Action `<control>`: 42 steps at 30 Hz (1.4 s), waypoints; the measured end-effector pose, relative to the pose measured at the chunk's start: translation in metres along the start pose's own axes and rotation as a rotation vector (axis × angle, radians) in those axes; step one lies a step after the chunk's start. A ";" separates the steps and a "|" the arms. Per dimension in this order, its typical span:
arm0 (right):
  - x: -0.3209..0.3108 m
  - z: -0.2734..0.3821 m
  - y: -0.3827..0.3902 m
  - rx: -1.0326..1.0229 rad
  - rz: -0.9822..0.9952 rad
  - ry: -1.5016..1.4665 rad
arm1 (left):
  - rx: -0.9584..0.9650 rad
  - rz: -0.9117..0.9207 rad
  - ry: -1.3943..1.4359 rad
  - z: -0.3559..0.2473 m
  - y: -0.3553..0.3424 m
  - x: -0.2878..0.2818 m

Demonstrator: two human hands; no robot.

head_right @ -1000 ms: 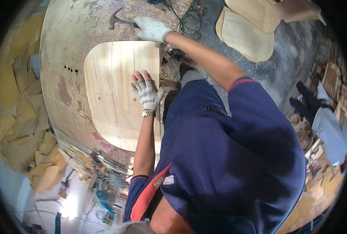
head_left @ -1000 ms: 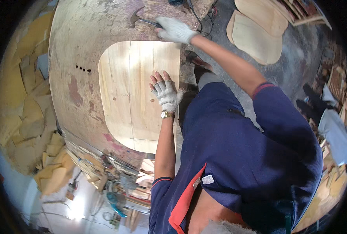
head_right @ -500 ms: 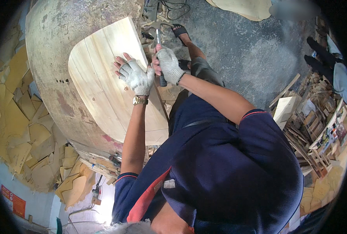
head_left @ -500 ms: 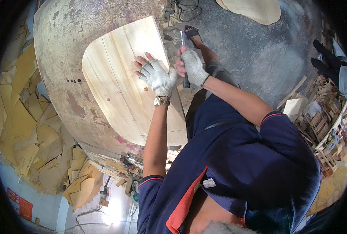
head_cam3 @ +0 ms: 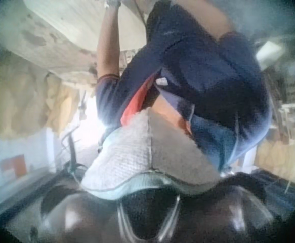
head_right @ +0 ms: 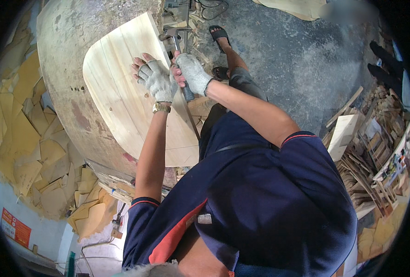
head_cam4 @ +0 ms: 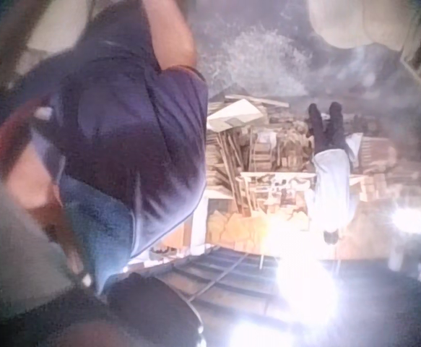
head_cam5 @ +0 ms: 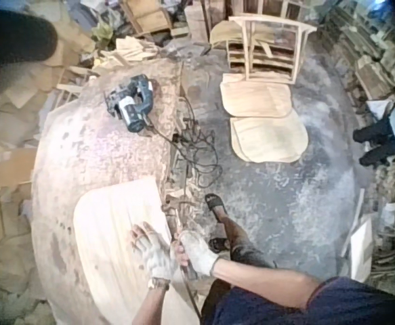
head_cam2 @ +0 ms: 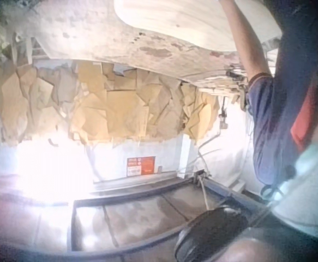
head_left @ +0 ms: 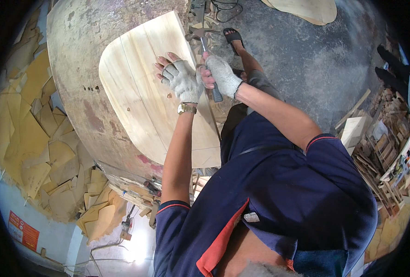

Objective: The person marks a curved wooden board with a square and pencil, then uses a hammer to tap along the marked line. They flip the board and use a jigsaw to cut along the line, producing a shaped wooden piece.

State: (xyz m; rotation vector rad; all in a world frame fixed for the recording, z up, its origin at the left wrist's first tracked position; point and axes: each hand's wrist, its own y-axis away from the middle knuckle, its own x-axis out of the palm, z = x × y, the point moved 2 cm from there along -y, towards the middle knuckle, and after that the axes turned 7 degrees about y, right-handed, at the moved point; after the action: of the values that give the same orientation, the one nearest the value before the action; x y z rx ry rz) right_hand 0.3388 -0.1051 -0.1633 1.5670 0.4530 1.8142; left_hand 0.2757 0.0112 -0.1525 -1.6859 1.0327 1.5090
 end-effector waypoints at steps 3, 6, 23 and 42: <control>0.001 -0.004 0.001 0.025 -0.013 -0.074 | 0.001 -0.035 -0.042 0.003 -0.001 0.007; 0.001 -0.006 0.002 0.047 -0.034 -0.058 | 0.004 -0.067 -0.044 0.008 -0.001 0.013; -0.007 -0.019 0.062 -0.074 -0.153 0.106 | 0.019 -0.084 0.055 0.011 -0.007 0.016; -0.108 -0.286 0.319 0.086 -0.309 -0.071 | 1.122 0.393 -0.069 0.016 0.227 -0.025</control>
State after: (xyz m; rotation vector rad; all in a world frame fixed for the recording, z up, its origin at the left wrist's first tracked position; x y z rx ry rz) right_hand -0.0181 -0.3550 -0.0919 1.5180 0.7057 1.5179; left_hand 0.0694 -0.0817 -0.1206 -0.6501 1.7743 0.8382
